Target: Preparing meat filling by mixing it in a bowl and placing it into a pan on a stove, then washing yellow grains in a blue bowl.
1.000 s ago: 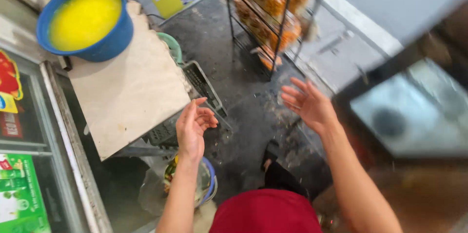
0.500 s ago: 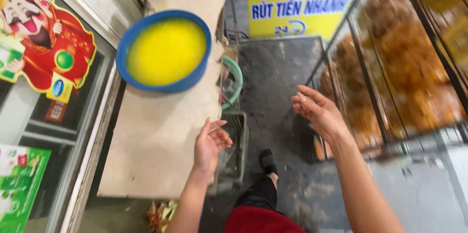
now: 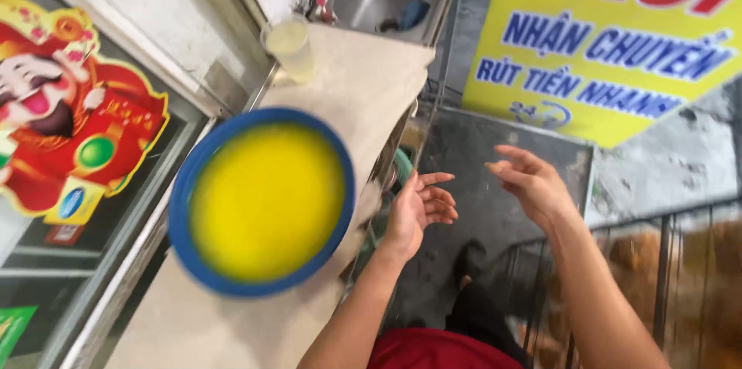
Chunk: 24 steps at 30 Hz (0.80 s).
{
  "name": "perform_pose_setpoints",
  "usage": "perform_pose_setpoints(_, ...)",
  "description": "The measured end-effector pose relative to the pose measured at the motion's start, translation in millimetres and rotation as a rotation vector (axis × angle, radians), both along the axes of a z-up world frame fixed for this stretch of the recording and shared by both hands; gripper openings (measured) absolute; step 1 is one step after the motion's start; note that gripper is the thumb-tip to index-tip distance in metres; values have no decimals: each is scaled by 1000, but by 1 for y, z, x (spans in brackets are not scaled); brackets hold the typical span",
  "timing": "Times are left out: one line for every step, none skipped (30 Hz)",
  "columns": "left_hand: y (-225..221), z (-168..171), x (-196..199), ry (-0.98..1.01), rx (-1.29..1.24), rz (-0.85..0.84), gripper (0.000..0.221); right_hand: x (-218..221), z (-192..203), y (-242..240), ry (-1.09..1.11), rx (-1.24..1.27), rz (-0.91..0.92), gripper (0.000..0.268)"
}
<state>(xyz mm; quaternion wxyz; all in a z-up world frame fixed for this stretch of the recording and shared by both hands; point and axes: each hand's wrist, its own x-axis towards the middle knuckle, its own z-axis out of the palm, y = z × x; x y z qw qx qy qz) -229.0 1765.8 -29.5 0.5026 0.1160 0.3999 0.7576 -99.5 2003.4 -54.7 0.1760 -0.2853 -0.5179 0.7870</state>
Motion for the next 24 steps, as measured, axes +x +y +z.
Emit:
perform_pose_setpoints(28,-7,-20,1,7,19,64,-24,-2,27,1,7,19,49)
perform_pose_setpoints(56,-13,-39,0,14,57,64,-49,-4,54,-77,1,81,46)
perform_pose_setpoints(82,-18,-56,-6,19,107,63,-74,-4,80,-163,-5,154,43)
perform_pose_setpoints(107,-21,-74,-11,24,139,63,-94,-16,111,-168,3,186,43)
perform_pose_setpoints(128,-21,-94,-16,-15,202,61,-117,-25,140,-149,6,232,38)
perform_pose_setpoints(147,-19,-113,-22,-53,265,59,-142,-34,166,-130,8,278,34)
perform_pose_setpoints(162,-16,-134,-21,-46,310,59,-174,-27,190,-128,18,323,34)
perform_pose_setpoints(173,-14,-155,-8,-71,373,57,-206,-21,211,-121,30,370,35)
perform_pose_setpoints(183,-14,-171,-3,-104,429,54,-231,-17,228,-121,33,410,36)
perform_pose_setpoints(190,-9,-187,-10,-104,466,54,-263,-11,243,-126,36,448,36)
perform_pose_setpoints(195,-7,-200,-4,-114,512,52,-293,-5,256,-136,30,437,38)
perform_pose_setpoints(200,-5,-213,2,-125,558,50,-323,-1,267,-145,25,425,40)
perform_pose_setpoints(208,-4,-229,-2,-123,589,50,-351,3,274,-147,30,456,40)
perform_pose_setpoints(215,-4,-245,-1,-154,635,51,-379,6,280,-122,1,522,42)
perform_pose_setpoints(220,-5,-260,1,-184,679,51,-406,8,283,-97,-29,586,44)
perform_pose_setpoints(229,-13,-274,-3,-181,709,51,-431,9,287,-99,-24,616,44)
perform_pose_setpoints(234,-23,-284,-21,-192,732,52,-448,7,287,-114,11,650,45)
perform_pose_setpoints(238,-31,-293,-38,-203,754,54,-465,5,286,-128,46,685,46)
perform_pose_setpoints(244,-29,-309,-41,-200,774,54,-487,0,292,-129,49,704,46)
perform_pose_setpoints(249,-27,-324,-44,-179,783,54,-509,-4,298,-148,-59,694,47)
perform_pose_setpoints(256,-26,-334,-55,-158,797,54,-528,-9,305,-177,-165,687,49)
perform_pose_setpoints(263,-22,-343,-66,-156,822,54,-548,-20,314,-189,-161,711,49)
perform_pose_setpoints(267,-16,-349,-75,-174,837,51,-564,-32,319,-167,-133,716,45)
perform_pose_setpoints(272,-10,-355,-85,-192,852,49,-580,-44,326,-145,-106,721,42)
